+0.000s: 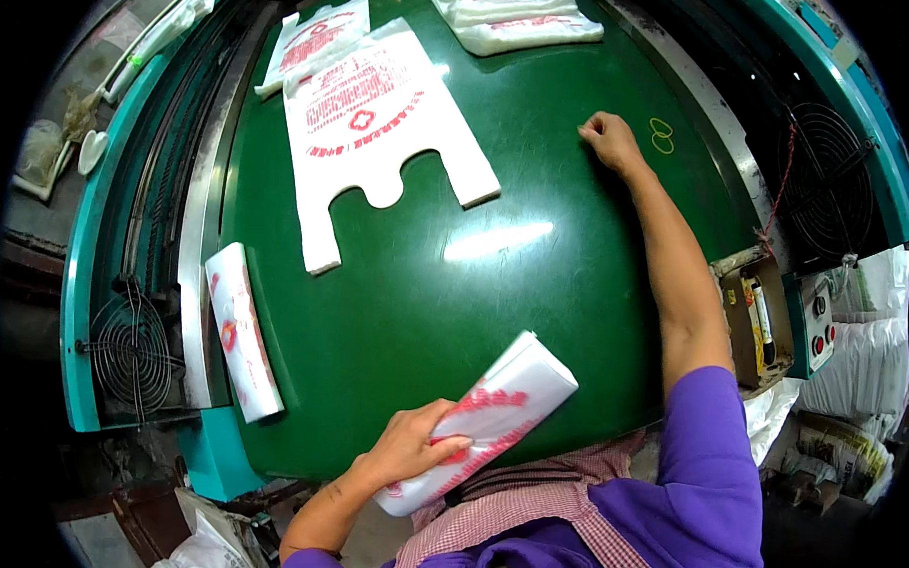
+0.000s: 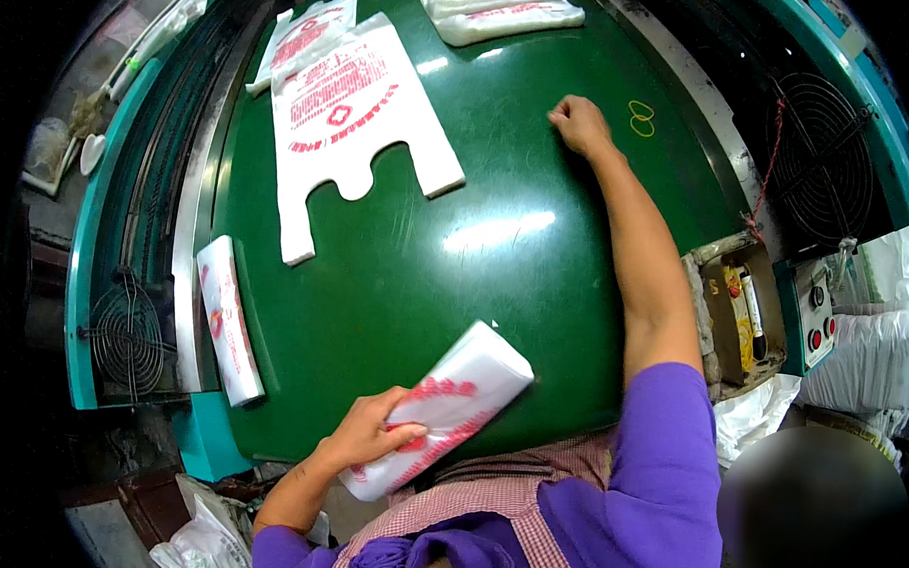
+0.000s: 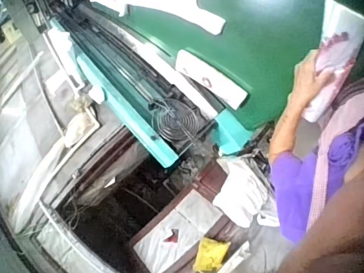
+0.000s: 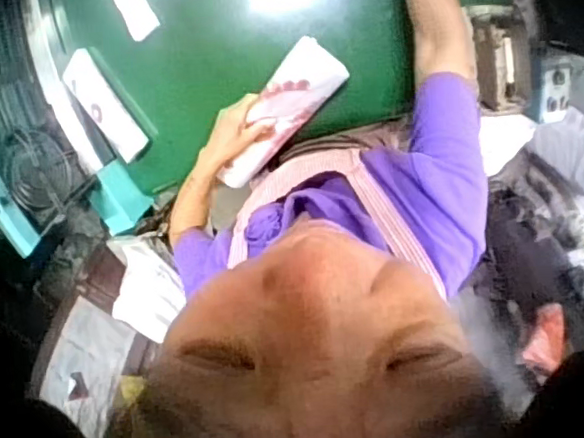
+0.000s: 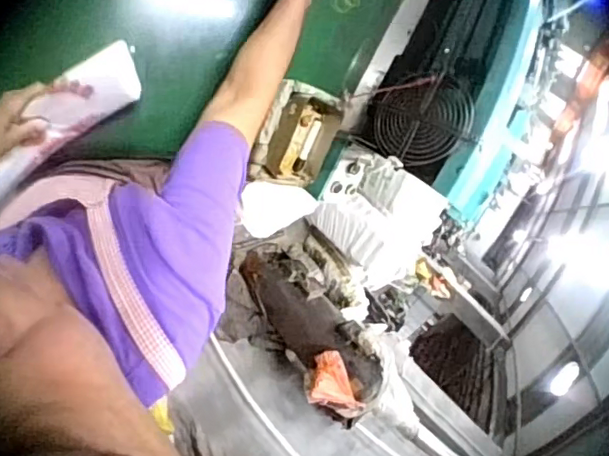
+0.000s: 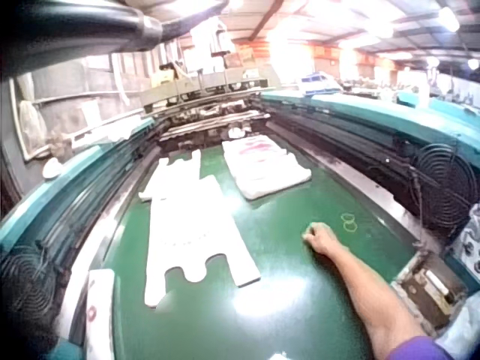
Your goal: The person folds white plastic shopping bags with red printed text on a green conveyor belt. They repeatedly pick up a bag, fold it into a compact rectangular shape, and place it into a growing stack. The person occasionally secures the stack with a rubber band and moves the completed bundle to a large white sack.
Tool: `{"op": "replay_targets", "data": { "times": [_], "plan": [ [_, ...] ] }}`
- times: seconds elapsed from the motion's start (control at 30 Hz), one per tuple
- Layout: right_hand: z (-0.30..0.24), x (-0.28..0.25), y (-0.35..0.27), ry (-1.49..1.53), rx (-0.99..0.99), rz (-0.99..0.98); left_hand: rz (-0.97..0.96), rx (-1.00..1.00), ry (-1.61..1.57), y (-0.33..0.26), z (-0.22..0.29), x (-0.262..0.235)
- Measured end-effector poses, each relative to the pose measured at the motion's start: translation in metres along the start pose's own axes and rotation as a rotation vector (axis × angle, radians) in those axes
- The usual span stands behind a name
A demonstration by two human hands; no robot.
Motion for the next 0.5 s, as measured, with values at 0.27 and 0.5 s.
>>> {"op": "replay_targets", "data": {
  "times": [0.27,0.5],
  "plan": [
    [-0.220,0.016,-0.212,0.637,-0.565,-0.218,0.313,0.061,-1.115,0.018,0.012,-0.004],
    [-0.216,-0.006,-0.242,2.122,0.247,-0.296,-0.069,0.356,-1.489,0.001,0.014,0.004]
  ]
}}
Point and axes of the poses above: each hand's wrist, its own y-axis towards the middle knuckle, its own x-axis out of the palm, z = x × y, the point moved 1 cm from there along y, towards the middle knuckle, and after that the axes turned 12 degrees about -x, right-handed, at the moved point
